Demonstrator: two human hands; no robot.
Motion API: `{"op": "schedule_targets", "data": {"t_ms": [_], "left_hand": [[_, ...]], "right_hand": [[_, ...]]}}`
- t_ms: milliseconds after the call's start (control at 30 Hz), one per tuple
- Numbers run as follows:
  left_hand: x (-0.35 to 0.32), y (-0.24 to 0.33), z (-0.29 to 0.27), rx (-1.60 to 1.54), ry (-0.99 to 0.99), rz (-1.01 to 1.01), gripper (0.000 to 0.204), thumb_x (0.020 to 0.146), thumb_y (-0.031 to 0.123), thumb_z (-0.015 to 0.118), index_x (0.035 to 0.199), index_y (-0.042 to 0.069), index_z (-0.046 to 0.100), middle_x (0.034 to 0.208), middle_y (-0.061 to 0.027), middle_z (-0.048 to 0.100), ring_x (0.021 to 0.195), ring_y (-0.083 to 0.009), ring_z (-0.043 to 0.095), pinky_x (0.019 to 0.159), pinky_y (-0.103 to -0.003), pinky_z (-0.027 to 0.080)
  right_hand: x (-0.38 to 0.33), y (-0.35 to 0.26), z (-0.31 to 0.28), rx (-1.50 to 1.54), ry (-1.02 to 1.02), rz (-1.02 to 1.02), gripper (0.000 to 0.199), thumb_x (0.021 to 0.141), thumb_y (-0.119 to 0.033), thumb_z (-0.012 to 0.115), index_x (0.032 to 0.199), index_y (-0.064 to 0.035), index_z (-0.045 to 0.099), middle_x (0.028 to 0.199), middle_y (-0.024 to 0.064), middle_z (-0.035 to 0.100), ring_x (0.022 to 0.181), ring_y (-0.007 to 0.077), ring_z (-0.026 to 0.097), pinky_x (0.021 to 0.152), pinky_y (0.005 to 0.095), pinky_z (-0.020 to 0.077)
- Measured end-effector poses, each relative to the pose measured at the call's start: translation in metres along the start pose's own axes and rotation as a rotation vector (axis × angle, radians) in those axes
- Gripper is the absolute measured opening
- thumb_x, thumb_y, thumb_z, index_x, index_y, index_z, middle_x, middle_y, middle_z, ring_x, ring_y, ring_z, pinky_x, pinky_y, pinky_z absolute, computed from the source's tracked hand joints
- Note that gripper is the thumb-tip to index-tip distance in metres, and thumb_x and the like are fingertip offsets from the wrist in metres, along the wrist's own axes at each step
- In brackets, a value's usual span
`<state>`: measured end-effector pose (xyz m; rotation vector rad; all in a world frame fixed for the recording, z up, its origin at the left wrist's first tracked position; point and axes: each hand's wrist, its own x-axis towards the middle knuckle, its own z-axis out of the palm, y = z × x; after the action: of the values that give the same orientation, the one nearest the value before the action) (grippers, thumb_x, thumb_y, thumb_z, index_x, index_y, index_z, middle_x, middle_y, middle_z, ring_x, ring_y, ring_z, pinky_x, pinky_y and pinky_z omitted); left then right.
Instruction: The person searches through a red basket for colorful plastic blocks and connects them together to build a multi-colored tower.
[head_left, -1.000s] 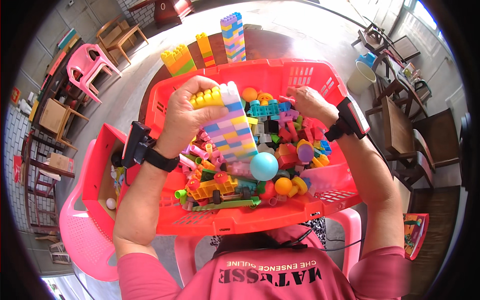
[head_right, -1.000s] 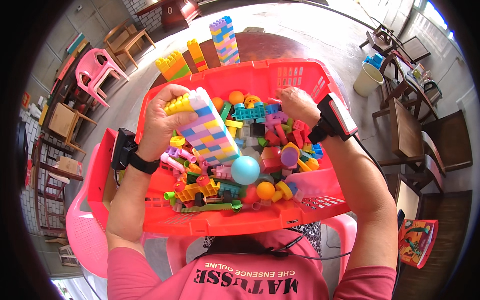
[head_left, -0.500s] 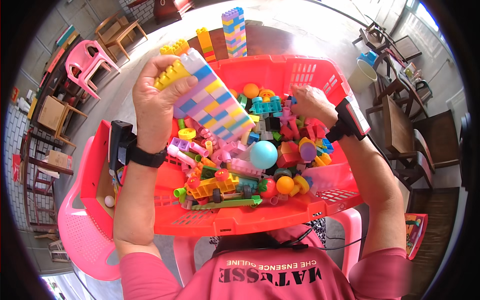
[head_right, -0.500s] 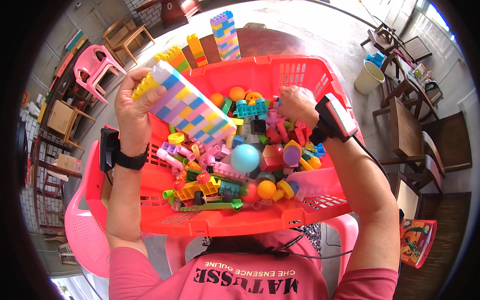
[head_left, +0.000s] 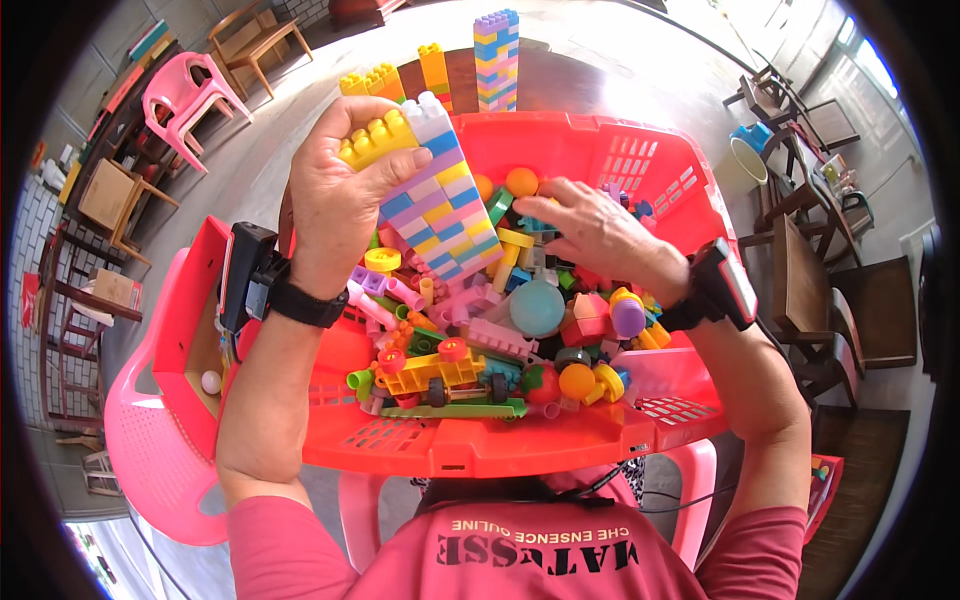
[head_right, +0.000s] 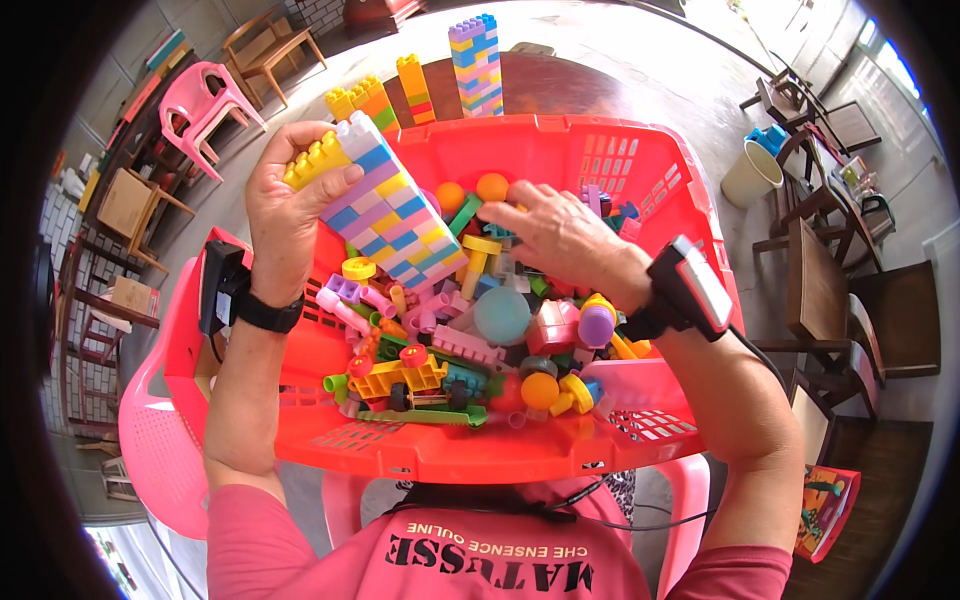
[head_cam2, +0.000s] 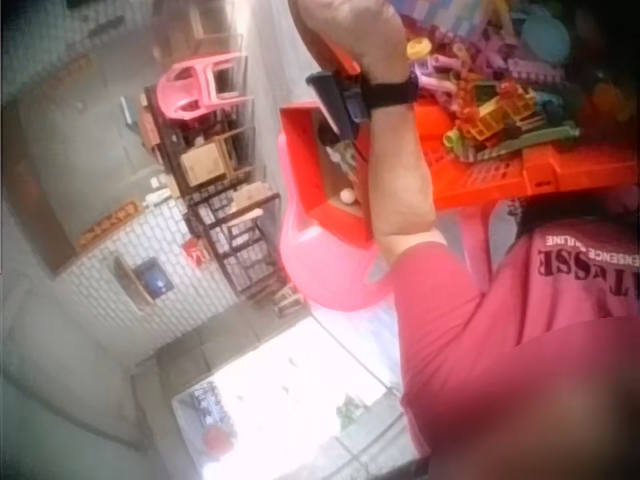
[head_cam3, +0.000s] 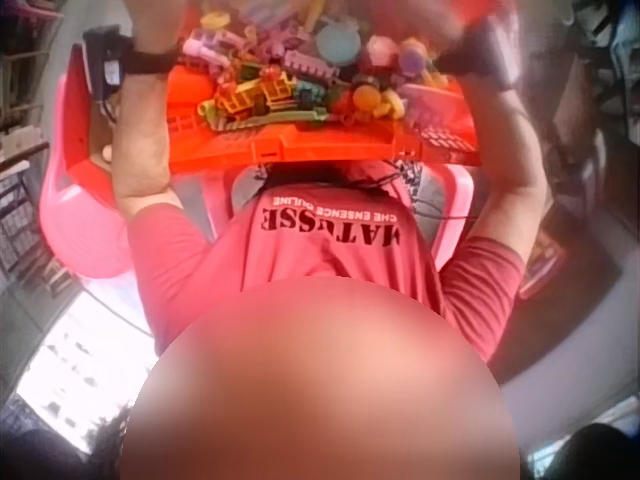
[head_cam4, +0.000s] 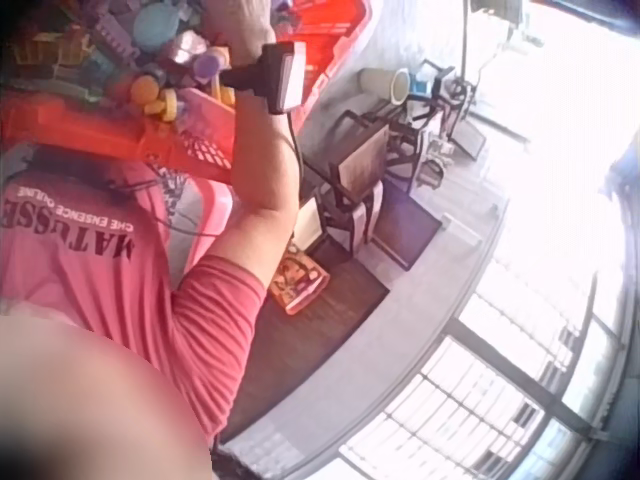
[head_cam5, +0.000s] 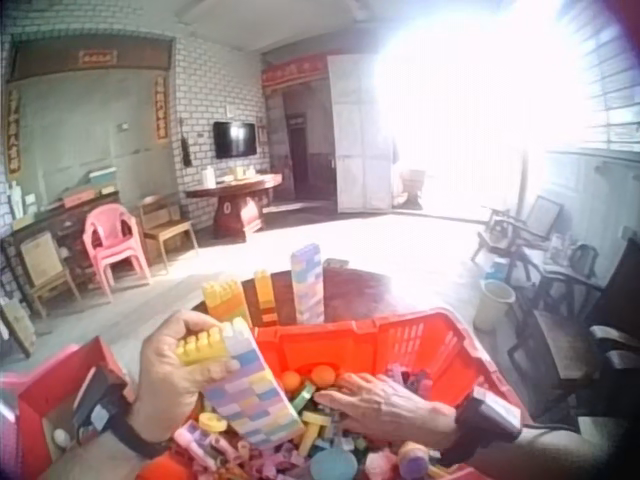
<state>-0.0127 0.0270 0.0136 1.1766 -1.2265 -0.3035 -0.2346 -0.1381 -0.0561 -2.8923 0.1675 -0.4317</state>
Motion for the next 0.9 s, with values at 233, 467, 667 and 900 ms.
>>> {"op": "schedule_targets", "data": {"t_ms": [233,467,667,900], "left_hand": [[-0.001,-0.001,0.002,-0.004,-0.026,-0.007,0.033,0.078,0.002,0.078,0.103,0.005,0.058,0.097,-0.0022,0.065,0.091,-0.0092,0.062,0.082,-0.025,0.053],[-0.003,0.0,0.006,0.014,-0.06,-0.007,0.033,0.076,0.001,0.079,0.102,0.005,0.059,0.095,-0.0008,0.063,0.088,-0.0083,0.06,0.08,-0.024,0.051],[-0.011,0.006,0.015,0.023,-0.156,0.039,0.036,0.072,-0.001,0.079,0.102,0.006,0.06,0.096,-0.0007,0.063,0.09,-0.0087,0.06,0.082,-0.025,0.05],[-0.022,0.011,0.022,-0.057,-0.185,-0.021,0.038,0.071,0.0,0.081,0.104,0.006,0.061,0.097,-0.0004,0.064,0.089,-0.007,0.06,0.08,-0.024,0.051]], "right_hand": [[-0.005,0.022,-0.02,-0.325,-0.213,0.436,0.041,0.075,-0.008,0.065,0.115,-0.0101,0.057,0.097,0.0138,0.053,0.098,0.0338,0.057,0.077,0.0433,0.0499],[0.0,0.004,0.001,-0.201,-0.136,0.191,0.031,0.083,-0.01,0.058,0.113,-0.0135,0.061,0.096,0.0162,0.057,0.087,0.034,0.064,0.074,0.044,0.0515],[-0.005,-0.001,0.007,-0.091,-0.181,0.107,0.025,0.088,-0.01,0.053,0.111,-0.0137,0.062,0.087,0.0174,0.058,0.076,0.0363,0.065,0.064,0.0437,0.0508],[-0.003,-0.001,-0.002,0.008,-0.16,0.226,0.025,0.084,-0.012,0.06,0.107,-0.0096,0.051,0.086,0.0166,0.057,0.077,0.0389,0.061,0.07,0.0464,0.0496]]}}
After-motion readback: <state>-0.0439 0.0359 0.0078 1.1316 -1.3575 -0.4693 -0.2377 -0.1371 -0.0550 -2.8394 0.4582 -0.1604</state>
